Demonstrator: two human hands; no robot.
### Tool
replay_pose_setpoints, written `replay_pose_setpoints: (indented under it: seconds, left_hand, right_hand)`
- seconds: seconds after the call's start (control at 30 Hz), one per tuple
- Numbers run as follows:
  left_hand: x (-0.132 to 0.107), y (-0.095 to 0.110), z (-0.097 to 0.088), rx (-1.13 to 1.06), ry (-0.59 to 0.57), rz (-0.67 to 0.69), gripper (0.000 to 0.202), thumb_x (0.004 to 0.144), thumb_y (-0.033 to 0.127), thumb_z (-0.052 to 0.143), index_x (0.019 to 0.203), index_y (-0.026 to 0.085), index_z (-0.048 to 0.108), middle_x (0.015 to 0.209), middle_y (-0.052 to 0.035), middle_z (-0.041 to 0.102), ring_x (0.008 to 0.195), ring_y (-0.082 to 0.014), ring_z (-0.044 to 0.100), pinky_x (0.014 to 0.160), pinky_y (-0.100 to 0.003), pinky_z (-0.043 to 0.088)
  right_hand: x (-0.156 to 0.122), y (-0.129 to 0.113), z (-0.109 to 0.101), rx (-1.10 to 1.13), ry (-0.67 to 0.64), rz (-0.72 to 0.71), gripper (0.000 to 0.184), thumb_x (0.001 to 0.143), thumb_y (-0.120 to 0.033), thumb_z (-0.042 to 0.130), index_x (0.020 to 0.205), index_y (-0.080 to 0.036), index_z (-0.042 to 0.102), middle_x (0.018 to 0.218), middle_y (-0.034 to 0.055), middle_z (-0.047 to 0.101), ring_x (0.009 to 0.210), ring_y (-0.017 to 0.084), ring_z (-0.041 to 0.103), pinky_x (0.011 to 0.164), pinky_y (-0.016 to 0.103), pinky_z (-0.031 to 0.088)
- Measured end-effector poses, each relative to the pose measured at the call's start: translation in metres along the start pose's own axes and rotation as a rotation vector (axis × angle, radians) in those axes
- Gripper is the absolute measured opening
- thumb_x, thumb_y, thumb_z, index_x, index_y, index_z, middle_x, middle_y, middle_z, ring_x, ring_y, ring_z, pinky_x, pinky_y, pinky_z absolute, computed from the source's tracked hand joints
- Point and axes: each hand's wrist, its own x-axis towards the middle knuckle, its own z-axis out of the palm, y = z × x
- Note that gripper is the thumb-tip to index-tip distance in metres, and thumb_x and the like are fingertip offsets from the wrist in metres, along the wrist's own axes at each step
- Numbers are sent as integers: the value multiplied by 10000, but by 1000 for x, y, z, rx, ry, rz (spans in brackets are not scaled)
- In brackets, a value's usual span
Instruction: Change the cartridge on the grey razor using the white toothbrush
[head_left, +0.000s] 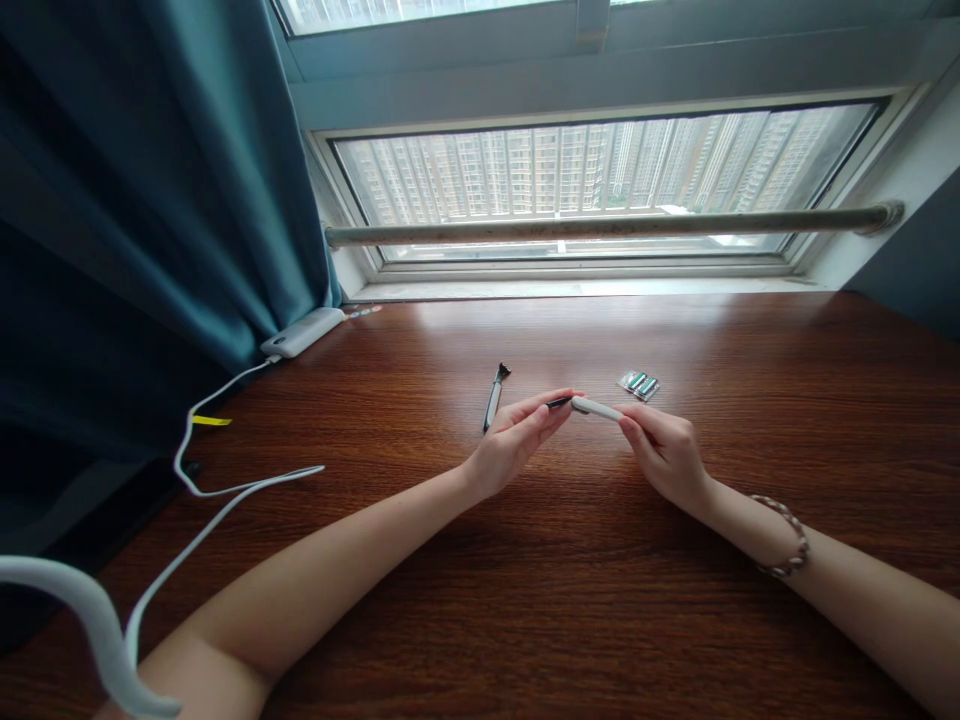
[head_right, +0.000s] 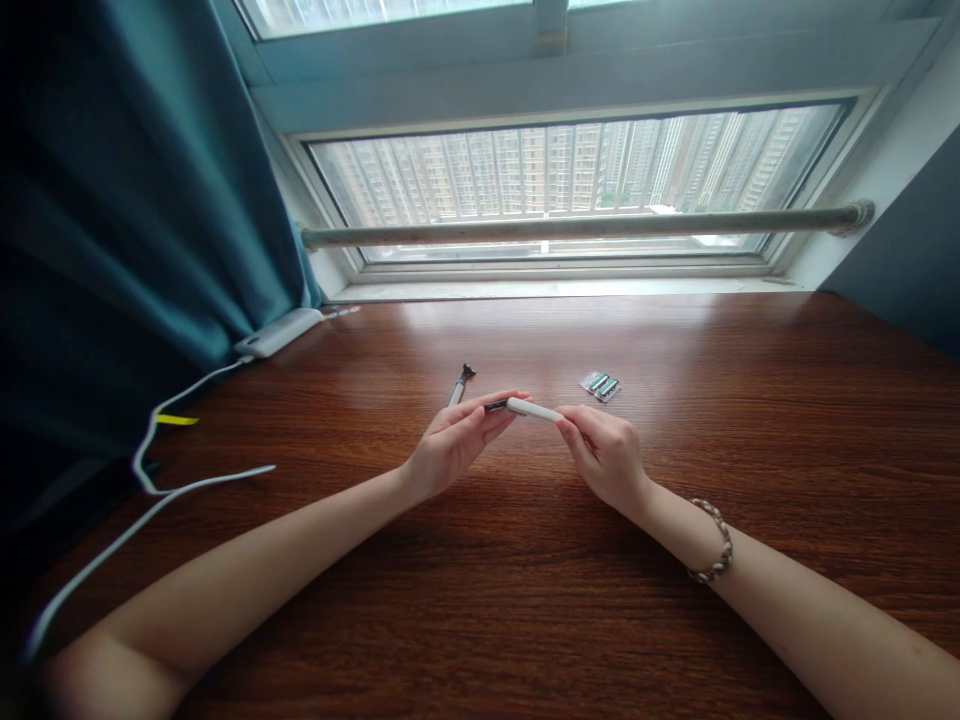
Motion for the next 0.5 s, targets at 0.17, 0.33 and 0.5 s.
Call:
replay_pose_setpoints:
  seconds: [0.17, 0.33, 0.5]
  left_hand:
    - [-1, -4, -2, 107, 23, 14, 334, 796, 189, 539, 1126, 143, 546, 1182, -109, 530, 1142, -213, 452, 1052, -377, 256]
    - [0, 1, -1, 244, 55, 61, 496, 673, 100, 655, 1135, 210, 515, 1172, -82, 537, 1072, -227, 508, 961, -400, 360]
    - [0, 5, 5, 184, 51, 65, 577, 630, 64, 676, 1149, 225, 483, 1183, -92, 530, 1140, -236, 452, 972, -391, 329]
  right_hand:
    - [0, 2, 1, 8, 19, 20, 185, 864, -237, 453, 909, -145, 607, 653, 18, 551, 586, 123, 507, 572, 227, 350]
    - [0, 1, 0, 48, 38, 36, 215, 875, -247, 422, 905, -140, 605, 632, 14, 539, 566, 122, 502, 552, 225, 349]
    - [1, -2, -2, 66, -52, -63, 217, 877, -238, 403, 901, -148, 599, 662, 19, 551, 575, 122, 503, 568, 231, 357]
